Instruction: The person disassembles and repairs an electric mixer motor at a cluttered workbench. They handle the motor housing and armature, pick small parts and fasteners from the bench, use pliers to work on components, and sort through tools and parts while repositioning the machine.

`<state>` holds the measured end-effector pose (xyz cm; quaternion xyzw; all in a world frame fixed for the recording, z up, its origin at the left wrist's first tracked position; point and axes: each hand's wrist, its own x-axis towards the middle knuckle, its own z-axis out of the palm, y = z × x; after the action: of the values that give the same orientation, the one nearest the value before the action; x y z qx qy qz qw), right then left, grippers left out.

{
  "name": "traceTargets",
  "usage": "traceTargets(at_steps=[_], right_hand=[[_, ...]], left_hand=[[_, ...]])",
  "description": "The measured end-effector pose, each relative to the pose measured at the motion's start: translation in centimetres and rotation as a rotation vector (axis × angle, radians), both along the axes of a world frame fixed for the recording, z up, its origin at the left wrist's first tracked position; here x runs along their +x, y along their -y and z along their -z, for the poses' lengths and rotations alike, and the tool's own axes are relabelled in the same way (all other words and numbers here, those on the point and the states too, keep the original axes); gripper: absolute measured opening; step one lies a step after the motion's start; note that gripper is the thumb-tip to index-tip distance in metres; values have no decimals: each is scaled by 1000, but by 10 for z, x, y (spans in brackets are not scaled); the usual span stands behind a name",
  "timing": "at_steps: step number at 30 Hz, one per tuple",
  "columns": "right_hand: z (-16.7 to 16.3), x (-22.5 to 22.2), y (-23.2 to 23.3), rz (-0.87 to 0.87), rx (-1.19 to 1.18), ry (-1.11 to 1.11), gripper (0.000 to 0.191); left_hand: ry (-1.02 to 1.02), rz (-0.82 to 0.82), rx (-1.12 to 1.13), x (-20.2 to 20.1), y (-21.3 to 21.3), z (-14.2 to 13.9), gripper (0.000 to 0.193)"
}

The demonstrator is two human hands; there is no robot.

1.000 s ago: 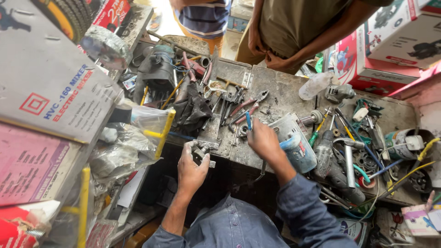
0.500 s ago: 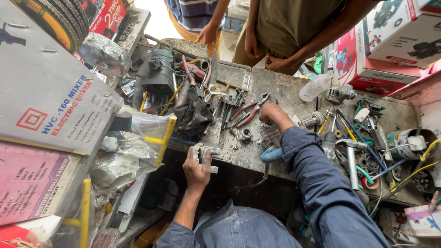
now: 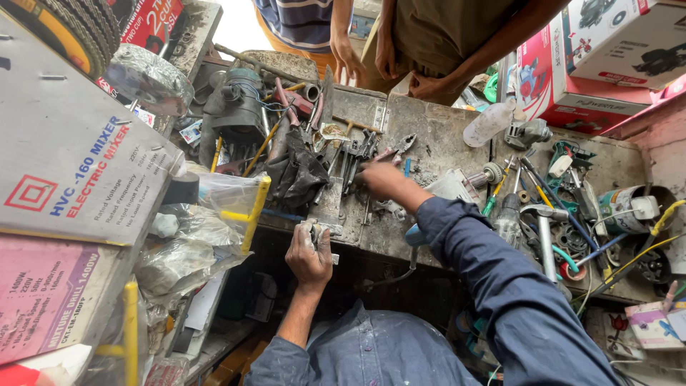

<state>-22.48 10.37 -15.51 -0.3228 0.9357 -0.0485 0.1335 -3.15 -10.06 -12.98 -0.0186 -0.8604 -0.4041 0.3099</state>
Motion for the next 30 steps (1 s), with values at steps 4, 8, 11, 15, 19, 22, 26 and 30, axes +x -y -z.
traceTargets(at_steps=[4,8,11,15,19,22,26,30], right_hand=[[26,-1,3,-174,40,-93,22],[23,-2,-7,-342,83,-250,21],[-6,3,-21,-265,11,-319,34],[-59,19,-72,48,-459,-362,29],[-94,63,-161,314,-769,-662,31],[-109,95,-259,513,-732,-716,37],[-123,118,-398,713,-273,-965,22],[-127,125,-519,939,171,-847,14]], left_hand=[[10,-2,6,1,-1,0,36],[11,-37,-27,2,-5,-1,32],[46,-37,-38,2,-12,-1,31],[86,-32,-54,4,-27,3,31],[79,-49,-95,5,-42,8,34],[96,-77,-148,4,-51,11,37],[48,-93,-198,2,-61,14,38],[73,-120,-221,-3,-69,19,38]])
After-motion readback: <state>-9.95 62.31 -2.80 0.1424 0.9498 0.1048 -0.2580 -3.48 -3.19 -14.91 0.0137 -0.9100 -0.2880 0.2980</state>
